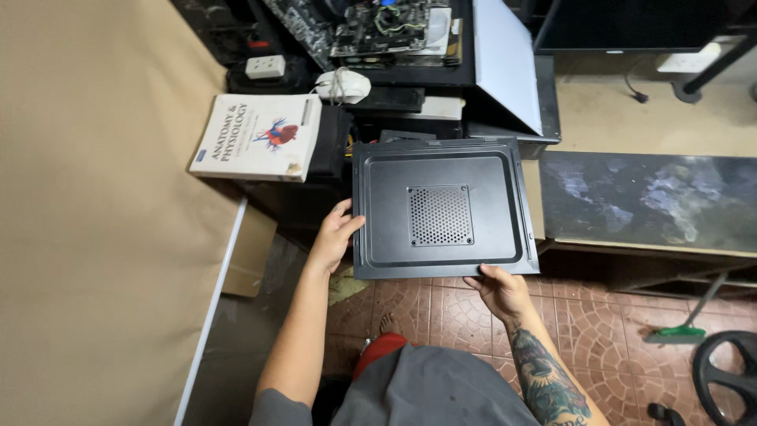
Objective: The person installs a power supply unit into a desktop computer case, routes and connects its cables, and then closes the case with its side panel. The workspace includes a motherboard, drives, and a textbook on the desk.
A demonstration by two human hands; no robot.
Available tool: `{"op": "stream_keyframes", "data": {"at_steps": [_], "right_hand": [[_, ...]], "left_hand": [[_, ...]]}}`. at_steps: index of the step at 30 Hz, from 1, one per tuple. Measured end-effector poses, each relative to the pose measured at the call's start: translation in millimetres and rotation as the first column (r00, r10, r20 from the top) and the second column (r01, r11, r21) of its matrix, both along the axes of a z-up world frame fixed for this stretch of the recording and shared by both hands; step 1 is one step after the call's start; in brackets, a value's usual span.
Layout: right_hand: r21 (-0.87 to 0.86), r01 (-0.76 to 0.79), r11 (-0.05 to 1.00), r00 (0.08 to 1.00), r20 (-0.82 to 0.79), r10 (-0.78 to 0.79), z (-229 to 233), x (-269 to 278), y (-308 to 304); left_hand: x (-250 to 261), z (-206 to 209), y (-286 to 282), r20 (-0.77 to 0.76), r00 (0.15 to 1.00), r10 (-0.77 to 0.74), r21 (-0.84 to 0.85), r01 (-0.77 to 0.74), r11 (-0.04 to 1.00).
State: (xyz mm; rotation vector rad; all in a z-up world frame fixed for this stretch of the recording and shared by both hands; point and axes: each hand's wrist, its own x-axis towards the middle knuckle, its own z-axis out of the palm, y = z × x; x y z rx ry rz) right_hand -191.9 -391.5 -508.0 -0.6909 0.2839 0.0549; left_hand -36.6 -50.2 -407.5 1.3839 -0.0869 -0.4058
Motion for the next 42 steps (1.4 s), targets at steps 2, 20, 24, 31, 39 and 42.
{"op": "stream_keyframes", "data": {"at_steps": [2, 20, 24, 31, 39, 42], "right_hand": [[-0.004, -0.042, 0.999, 0.999, -0.015, 0.042, 2.7, -0.9, 6.5], [-0.772, 0.636, -0.005, 0.760, 0.625, 0.180, 139.9, -13.7, -38.1], [-0.856, 0.511, 0.083, 0.807, 0.511, 0.298, 122.9, -6.6, -43.1], [-0.650, 0.144, 0.746, 0.981, 0.191, -0.023, 83.5, 24.2, -30.5], [-0.466, 0.034, 0.884, 0.994, -0.077, -0.079, 45.1, 44.7, -38.7], [-0.338, 0.095, 0.936, 0.986, -0.099, -0.136, 16.6, 43.0, -40.8]], "left_hand": [[-13.5, 3.6, 11.1, -0.006, 0.999, 0.034, 0.018, -0.034, 0.999], [-25.0, 4.8, 23.2, -0.133, 0.989, -0.063, -0.153, 0.042, 0.987], [-24.5, 13.8, 22.7, -0.273, 0.962, -0.028, -0.220, -0.034, 0.975], [-14.3, -2.1, 24.6, -0.179, 0.983, 0.034, 0.140, -0.009, 0.990], [4.8, -39.2, 17.0, 0.284, 0.959, -0.024, 0.458, -0.114, 0.882], [1.9, -21.3, 1.1, 0.125, 0.989, -0.078, 0.039, 0.074, 0.997]]}}
